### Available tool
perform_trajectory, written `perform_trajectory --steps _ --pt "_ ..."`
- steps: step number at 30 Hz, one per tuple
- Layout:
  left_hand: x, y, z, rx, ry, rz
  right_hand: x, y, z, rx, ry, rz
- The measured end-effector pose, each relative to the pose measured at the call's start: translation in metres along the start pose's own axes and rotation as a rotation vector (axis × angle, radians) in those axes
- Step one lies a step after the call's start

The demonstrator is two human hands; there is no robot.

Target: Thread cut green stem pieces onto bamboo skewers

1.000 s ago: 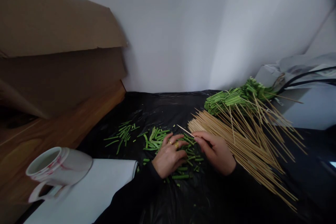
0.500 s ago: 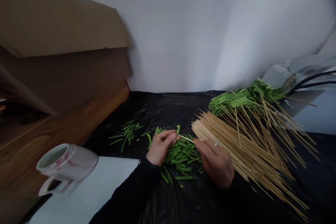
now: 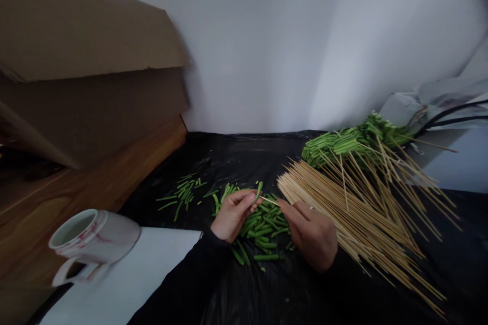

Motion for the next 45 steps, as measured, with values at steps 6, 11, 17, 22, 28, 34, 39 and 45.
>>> perform_trajectory --steps 6,11,17,22,28,34,39,45 --pt "0.0014 -0.0012 0.0004 -0.021 -0.018 -0.015 0.0014 -0.0016 0.0009 -0.008 -0.011 0.006" --pt "0.0013 -0.0014 0.0001 -0.027 -0.028 -0.037 0.0016 -0.0014 0.0007 -0.015 -0.022 0.0" --pt "-0.0005 0.0056 -0.0024 -0.019 -0.088 -0.164 0.0018 -0.0023 0.0008 -0.034 -0.027 -0.024" --pt "-0.0007 0.0071 -0.0034 -0.071 -0.134 -0.249 0.001 -0.0051 0.0027 -0.061 -0.044 -0.085" --pt "0.0056 0.0017 -0.0019 -0.131 -0.201 -0.327 -0.0007 -0.0091 0.0042 -0.112 -0.078 -0.142" --pt "0.0056 0.0008 -0.0003 -0.129 -0.185 -0.36 -0.0015 -0.0091 0.0047 -0.121 -0.063 -0.125" --pt "0.0016 0.0042 0.0004 -0.087 -0.138 -0.338 -0.0037 -0.0044 0.0048 -0.047 -0.02 -0.098" --pt "-0.002 0.0041 0.0005 -0.107 -0.105 -0.329 -0.002 -0.0063 0.0035 -0.096 -0.073 -0.154"
Point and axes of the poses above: each hand's wrist, its own z-axis away from the middle knuckle, its own y-axis out of the back of the hand, x = y × z, the point moved 5 cm from there along -z, towards the middle knuckle, and after that the axes turned 13 degrees about -y, right-handed, at the moved point
